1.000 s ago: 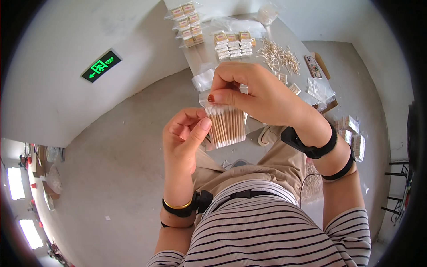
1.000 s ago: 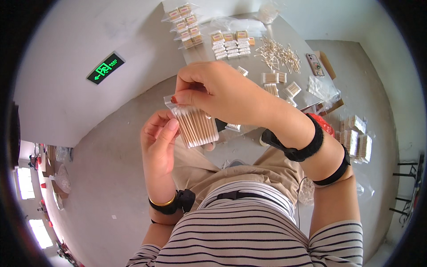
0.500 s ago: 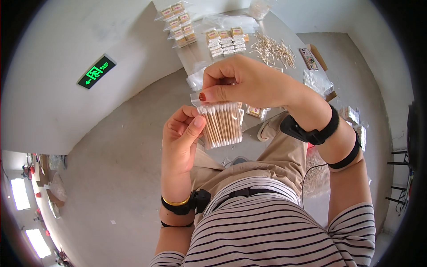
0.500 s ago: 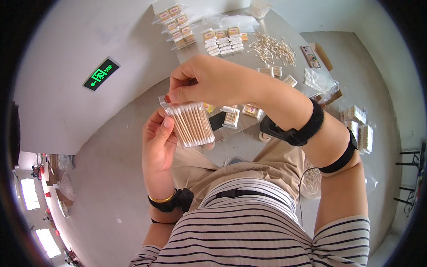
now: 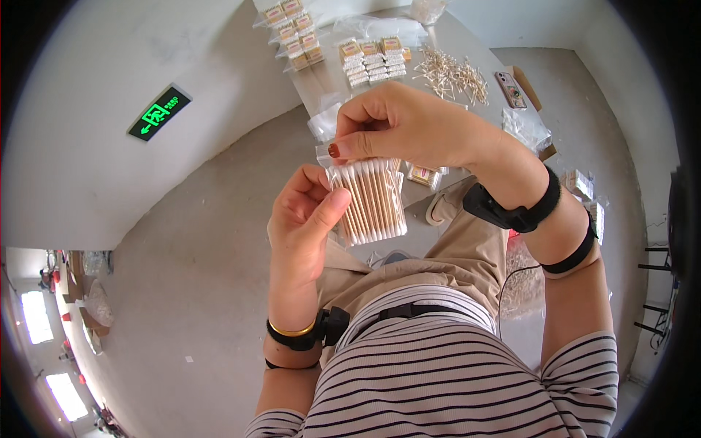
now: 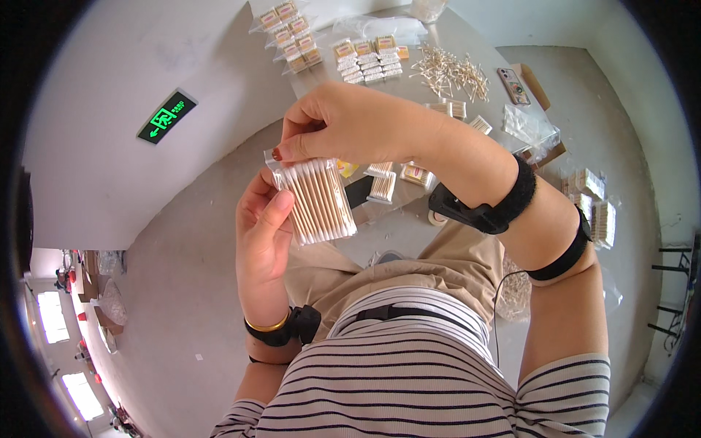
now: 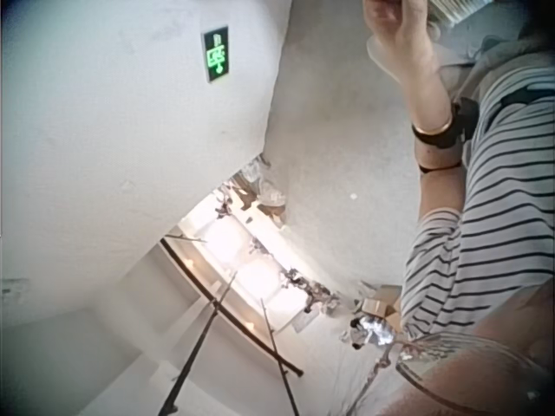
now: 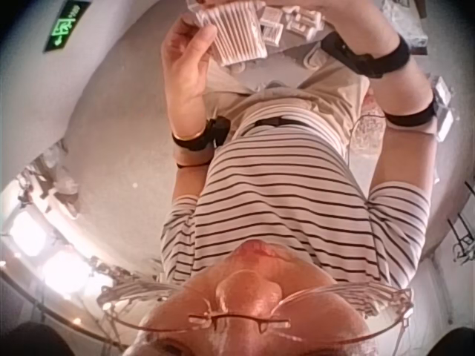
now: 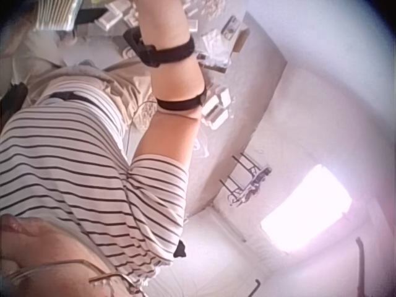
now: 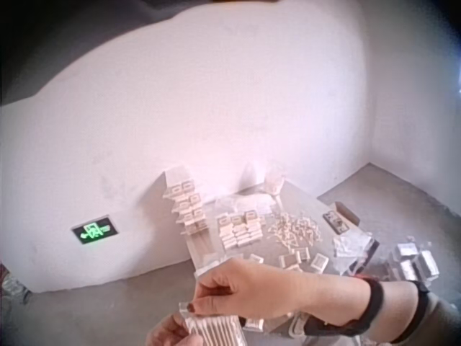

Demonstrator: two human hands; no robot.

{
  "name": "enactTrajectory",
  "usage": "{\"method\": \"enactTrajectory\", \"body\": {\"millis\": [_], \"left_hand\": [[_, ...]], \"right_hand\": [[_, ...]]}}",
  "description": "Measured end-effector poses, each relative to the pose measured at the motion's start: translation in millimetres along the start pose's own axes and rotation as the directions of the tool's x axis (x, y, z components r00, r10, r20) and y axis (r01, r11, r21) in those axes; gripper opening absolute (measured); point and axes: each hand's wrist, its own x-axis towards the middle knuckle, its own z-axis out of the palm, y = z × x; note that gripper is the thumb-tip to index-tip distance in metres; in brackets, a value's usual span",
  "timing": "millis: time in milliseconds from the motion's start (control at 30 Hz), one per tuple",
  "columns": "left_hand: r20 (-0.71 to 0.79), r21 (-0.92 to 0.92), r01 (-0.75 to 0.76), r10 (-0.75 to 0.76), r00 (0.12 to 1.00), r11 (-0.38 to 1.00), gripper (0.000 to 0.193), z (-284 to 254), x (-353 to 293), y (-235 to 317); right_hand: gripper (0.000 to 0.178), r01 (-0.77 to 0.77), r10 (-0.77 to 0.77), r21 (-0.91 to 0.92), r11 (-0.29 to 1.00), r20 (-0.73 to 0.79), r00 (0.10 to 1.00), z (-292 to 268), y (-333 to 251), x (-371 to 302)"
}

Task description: The person sits at a table and repeatedly packs cotton swabs into small plastic bags. They pick up a bundle of swabs, insert them into a bag, and seal it before placing it on the table. The process is repeated for multiple units.

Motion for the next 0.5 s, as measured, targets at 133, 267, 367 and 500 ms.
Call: {"method": "enactTrajectory", "body": {"millis": [133,267,367,500], "left_hand": [[-0.013,0.070,-0.030,0.031,0.999,0.997,0.023,4.8,-2.9,2.0],[-0.025,0.078,-0.038,0.041,0.999,0.996,0.024,9.7,-2.9,3.8],[-0.018,0.082,-0.055,0.057,0.998,0.995,0.025,10.3,-3.3,2.8],[-0.030,0.089,-0.076,0.079,0.996,0.993,0.024,13.3,-3.7,3.8]], "right_hand": [[0.019,-0.064,0.065,-0.066,0.996,0.012,0.998,2.2,-15.0,-2.0],[0.020,-0.030,0.031,-0.062,0.998,0.014,0.999,3.2,-8.4,-1.3],[0.020,-0.017,0.018,-0.053,0.998,0.019,1.000,2.8,-6.2,-2.3],[0.019,-0.011,0.013,-0.071,0.997,0.026,1.000,2.3,-12.2,-3.9]]}}
